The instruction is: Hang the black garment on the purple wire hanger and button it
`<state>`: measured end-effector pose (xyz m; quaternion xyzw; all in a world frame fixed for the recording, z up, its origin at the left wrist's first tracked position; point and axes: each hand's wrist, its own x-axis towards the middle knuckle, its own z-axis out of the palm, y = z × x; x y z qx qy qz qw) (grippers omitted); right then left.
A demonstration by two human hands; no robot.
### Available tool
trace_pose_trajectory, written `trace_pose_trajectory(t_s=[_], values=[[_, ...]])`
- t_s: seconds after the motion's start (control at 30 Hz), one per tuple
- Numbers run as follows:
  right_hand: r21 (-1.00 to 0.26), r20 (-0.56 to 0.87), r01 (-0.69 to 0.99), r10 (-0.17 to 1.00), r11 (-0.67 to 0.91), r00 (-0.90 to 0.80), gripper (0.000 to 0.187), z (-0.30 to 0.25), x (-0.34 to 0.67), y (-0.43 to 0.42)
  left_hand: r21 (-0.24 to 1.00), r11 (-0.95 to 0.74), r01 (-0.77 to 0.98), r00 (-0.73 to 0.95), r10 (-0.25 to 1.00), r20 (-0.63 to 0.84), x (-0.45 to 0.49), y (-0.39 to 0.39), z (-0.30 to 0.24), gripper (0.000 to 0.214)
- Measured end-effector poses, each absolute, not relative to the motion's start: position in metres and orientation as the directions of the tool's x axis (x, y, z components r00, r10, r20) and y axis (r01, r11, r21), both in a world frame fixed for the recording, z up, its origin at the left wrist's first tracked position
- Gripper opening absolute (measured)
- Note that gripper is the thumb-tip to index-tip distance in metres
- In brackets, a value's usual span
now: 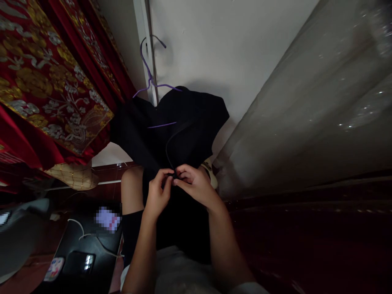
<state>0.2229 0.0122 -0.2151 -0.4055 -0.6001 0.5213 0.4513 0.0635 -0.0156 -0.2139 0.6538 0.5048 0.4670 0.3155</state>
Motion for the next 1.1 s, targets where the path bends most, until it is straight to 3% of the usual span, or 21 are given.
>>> trace_pose_trajectory(t_s=[0.1, 0.2, 0.33, 0.47, 0.63, 0.77, 0.87, 1.0, 1.1], values=[[-0.984, 0.126, 0.089, 0.959, 0.152, -0.253, 0.020, -0.219, 0.225, 0.014, 0.881, -0.279, 0.383, 0.089, 0.960, 0.266, 0.060, -0.012, -0.212, 0.016], [-0.979, 0.130, 0.128, 0.969, 0.159, -0.212, 0.019, -0.221, 0.228, 0.014, 0.802, -0.352, 0.483, 0.183, 0.936, 0.301, 0.056, -0.005, -0.209, 0.014], [-0.976, 0.089, 0.176, 0.973, 0.127, -0.212, 0.022, -0.222, 0.232, 0.014, 0.568, -0.536, 0.625, 0.410, 0.844, 0.345, 0.048, 0.006, -0.203, 0.014], [-0.987, 0.078, 0.120, 0.978, 0.103, -0.194, 0.019, -0.224, 0.228, 0.013, 0.260, -0.635, 0.727, 0.572, 0.770, 0.281, 0.042, 0.013, -0.200, 0.018], [-0.988, 0.104, 0.091, 0.980, 0.121, -0.172, 0.016, -0.224, 0.221, 0.015, 0.061, -0.683, 0.728, 0.649, 0.715, 0.260, 0.039, 0.020, -0.194, 0.018], [-0.990, 0.106, 0.075, 0.978, 0.121, -0.178, 0.020, -0.216, 0.224, 0.018, -0.042, -0.649, 0.759, 0.640, 0.734, 0.229, 0.037, 0.033, -0.174, 0.020], [-0.987, 0.110, 0.090, 0.964, 0.135, -0.243, 0.018, -0.210, 0.231, 0.015, -0.112, -0.533, 0.839, 0.542, 0.802, 0.251, 0.030, 0.059, -0.139, 0.026], [-0.980, 0.113, 0.099, 0.895, 0.171, -0.431, 0.015, -0.213, 0.244, 0.006, -0.105, -0.282, 0.954, 0.294, 0.803, 0.519, 0.015, 0.107, -0.082, 0.034], [-0.983, 0.033, 0.137, 0.841, 0.126, -0.540, 0.016, -0.218, 0.256, 0.006, -0.026, -0.346, 0.938, 0.287, 0.732, 0.618, 0.015, 0.125, -0.057, 0.031]])
